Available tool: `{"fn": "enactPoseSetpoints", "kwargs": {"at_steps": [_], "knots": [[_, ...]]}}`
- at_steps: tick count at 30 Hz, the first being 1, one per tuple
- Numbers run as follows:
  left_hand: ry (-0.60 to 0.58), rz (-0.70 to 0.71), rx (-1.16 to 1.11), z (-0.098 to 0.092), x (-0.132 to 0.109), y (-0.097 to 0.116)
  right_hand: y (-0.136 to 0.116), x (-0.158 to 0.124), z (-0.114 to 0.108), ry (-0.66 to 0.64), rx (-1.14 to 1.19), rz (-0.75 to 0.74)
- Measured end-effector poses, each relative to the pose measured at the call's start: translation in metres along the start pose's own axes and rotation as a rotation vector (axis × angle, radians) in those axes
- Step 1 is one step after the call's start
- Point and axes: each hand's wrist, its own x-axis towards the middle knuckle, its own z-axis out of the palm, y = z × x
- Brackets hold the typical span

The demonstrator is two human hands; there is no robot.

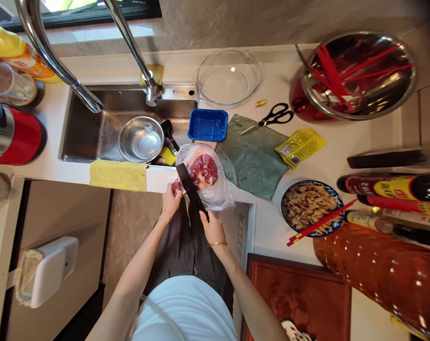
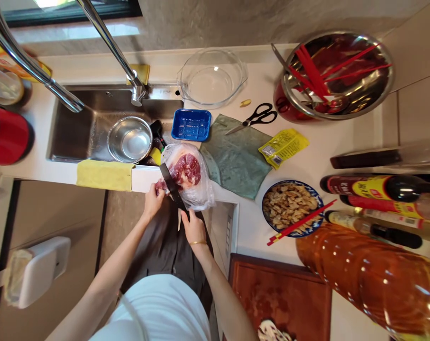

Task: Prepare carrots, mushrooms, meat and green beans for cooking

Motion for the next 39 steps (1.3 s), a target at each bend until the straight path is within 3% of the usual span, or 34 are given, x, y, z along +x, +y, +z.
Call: {"fn": "enactPoseSetpoints", "kwargs": {"at_steps": [4,9,15,19,23,28,35,39], "knots": [[-0.015,-0.04,-0.138,-0.007,0.007,-0.006,-0.002,0.007,0.015,0.015,0.015,0.009],[-0.184,-0.179,-0.397,-0.013,0.013,-0.007,0.0,-0.001,0.023,0.016,0.017,0.012],[-0.292,-0.397,-0.67,-0.026,0.009,-0.001,-0.009,0.011,0.024,0.019,0.041,0.001],[-0.35,-0.458,-0.704,-0.03,0.005,0.001,-0.004,0.007,0.03,0.014,0.098,0.006],[-0.32,-0.411,-0.665,-0.033,-0.006,-0.006,-0.012,0.014,0.037,0.034,0.154,0.02],[-0.256,-0.388,-0.662,-0.052,-0.015,-0.022,-0.008,0.01,0.039,0.03,0.159,0.027],[-0.156,-0.368,-0.635,-0.057,-0.007,-0.02,-0.024,0.02,0.039,0.044,0.047,0.024],[-0.116,-0.365,-0.639,-0.061,-0.005,-0.025,-0.022,0.01,0.043,0.035,0.024,0.027]]}}
